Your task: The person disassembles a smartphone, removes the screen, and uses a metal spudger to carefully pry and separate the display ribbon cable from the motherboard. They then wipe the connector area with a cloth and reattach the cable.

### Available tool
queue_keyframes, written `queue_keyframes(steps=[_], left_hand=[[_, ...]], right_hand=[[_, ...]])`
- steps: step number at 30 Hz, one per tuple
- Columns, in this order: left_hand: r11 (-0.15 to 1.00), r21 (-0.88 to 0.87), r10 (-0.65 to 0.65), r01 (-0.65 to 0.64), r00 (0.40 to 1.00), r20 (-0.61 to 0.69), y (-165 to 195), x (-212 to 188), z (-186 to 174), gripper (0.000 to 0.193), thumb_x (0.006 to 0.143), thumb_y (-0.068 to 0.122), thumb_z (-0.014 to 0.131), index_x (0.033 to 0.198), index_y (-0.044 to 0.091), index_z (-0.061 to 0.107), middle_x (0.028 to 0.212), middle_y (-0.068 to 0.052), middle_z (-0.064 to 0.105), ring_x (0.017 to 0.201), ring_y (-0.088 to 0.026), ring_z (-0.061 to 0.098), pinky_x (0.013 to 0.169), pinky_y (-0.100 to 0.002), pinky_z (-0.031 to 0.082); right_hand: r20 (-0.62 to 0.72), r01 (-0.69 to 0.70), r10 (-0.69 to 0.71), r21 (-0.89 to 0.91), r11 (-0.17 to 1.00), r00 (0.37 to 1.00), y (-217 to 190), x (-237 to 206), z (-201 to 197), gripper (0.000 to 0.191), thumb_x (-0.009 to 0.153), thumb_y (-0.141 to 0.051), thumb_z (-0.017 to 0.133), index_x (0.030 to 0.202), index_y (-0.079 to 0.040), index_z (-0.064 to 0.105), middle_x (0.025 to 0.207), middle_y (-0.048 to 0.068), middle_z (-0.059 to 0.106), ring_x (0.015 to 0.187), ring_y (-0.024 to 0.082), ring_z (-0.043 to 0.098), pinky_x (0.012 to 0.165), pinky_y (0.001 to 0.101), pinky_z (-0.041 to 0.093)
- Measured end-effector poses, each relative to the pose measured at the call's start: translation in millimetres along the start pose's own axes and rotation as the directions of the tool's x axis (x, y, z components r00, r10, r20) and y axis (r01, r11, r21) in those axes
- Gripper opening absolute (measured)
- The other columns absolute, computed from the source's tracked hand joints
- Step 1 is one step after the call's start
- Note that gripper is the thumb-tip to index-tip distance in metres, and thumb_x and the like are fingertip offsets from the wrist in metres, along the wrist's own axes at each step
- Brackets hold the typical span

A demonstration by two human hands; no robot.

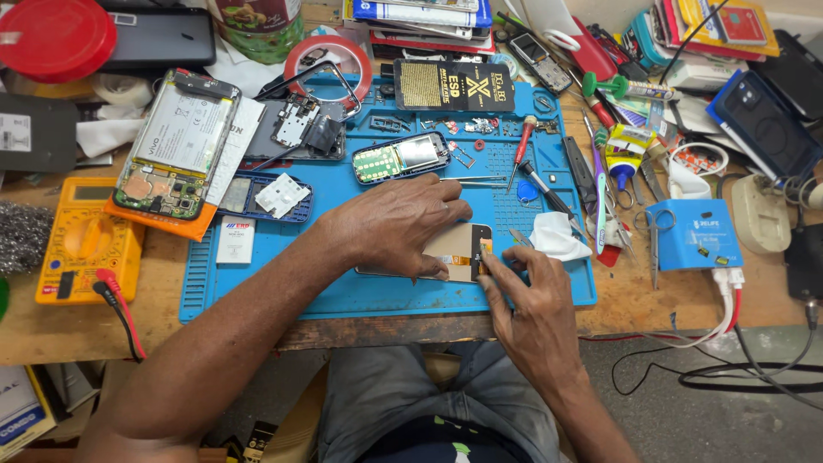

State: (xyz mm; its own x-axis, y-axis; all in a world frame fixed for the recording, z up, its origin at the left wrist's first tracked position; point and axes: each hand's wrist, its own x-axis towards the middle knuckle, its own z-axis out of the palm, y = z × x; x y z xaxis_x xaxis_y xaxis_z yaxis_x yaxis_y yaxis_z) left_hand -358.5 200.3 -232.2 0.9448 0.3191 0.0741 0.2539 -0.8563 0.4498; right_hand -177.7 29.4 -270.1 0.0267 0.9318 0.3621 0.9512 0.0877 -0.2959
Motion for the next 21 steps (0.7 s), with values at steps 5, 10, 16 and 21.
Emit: queue_keyframes(steps=[5, 10, 16, 21], left_hand=[[0.999, -0.003, -0.044, 0.045, 0.998, 0.032, 1, 0, 3, 0.07, 0.067, 0.044, 0.087, 0.121, 0.008, 0.061, 0.11, -0.011, 0.057, 0.109, -0.031, 0.057, 0.094, -0.046, 0.048], [0.987, -0.113, -0.116, 0.117, 0.993, 0.015, 3, 3, 10, 0.057, 0.078, 0.041, 0.079, 0.12, 0.008, 0.059, 0.106, -0.012, 0.063, 0.106, -0.032, 0.062, 0.09, -0.048, 0.049], [0.935, -0.199, -0.278, 0.292, 0.956, 0.098, -1, 8, 21, 0.04, 0.095, 0.04, 0.063, 0.119, 0.008, 0.062, 0.102, -0.013, 0.069, 0.101, -0.03, 0.066, 0.087, -0.048, 0.051], [0.925, -0.219, -0.313, 0.309, 0.95, 0.019, -2, 15, 28, 0.037, 0.1, 0.042, 0.061, 0.108, 0.007, 0.069, 0.097, -0.013, 0.07, 0.097, -0.027, 0.066, 0.081, -0.045, 0.052]], right_hand=[[0.03, 0.069, -0.068, -0.043, 0.997, 0.997, 1, -12, -4, 0.054, 0.085, -0.033, 0.073, 0.133, -0.009, 0.067, 0.129, 0.015, 0.057, 0.115, 0.033, 0.051, 0.096, 0.0499, 0.039], [0.107, 0.03, -0.03, -0.003, 1.0, 0.994, 20, -6, -2, 0.046, 0.083, -0.029, 0.075, 0.128, -0.019, 0.072, 0.128, 0.009, 0.06, 0.113, 0.029, 0.053, 0.093, 0.0464, 0.041], [0.099, 0.148, -0.149, 0.01, 0.989, 0.984, 43, 10, 0, 0.042, 0.078, -0.028, 0.078, 0.12, -0.027, 0.075, 0.123, 0.005, 0.061, 0.109, 0.026, 0.057, 0.093, 0.0461, 0.042], [0.071, 0.246, -0.246, 0.0, 0.969, 0.967, 45, 18, -3, 0.042, 0.078, -0.029, 0.079, 0.12, -0.027, 0.074, 0.119, 0.004, 0.062, 0.103, 0.025, 0.057, 0.088, 0.0464, 0.042]])
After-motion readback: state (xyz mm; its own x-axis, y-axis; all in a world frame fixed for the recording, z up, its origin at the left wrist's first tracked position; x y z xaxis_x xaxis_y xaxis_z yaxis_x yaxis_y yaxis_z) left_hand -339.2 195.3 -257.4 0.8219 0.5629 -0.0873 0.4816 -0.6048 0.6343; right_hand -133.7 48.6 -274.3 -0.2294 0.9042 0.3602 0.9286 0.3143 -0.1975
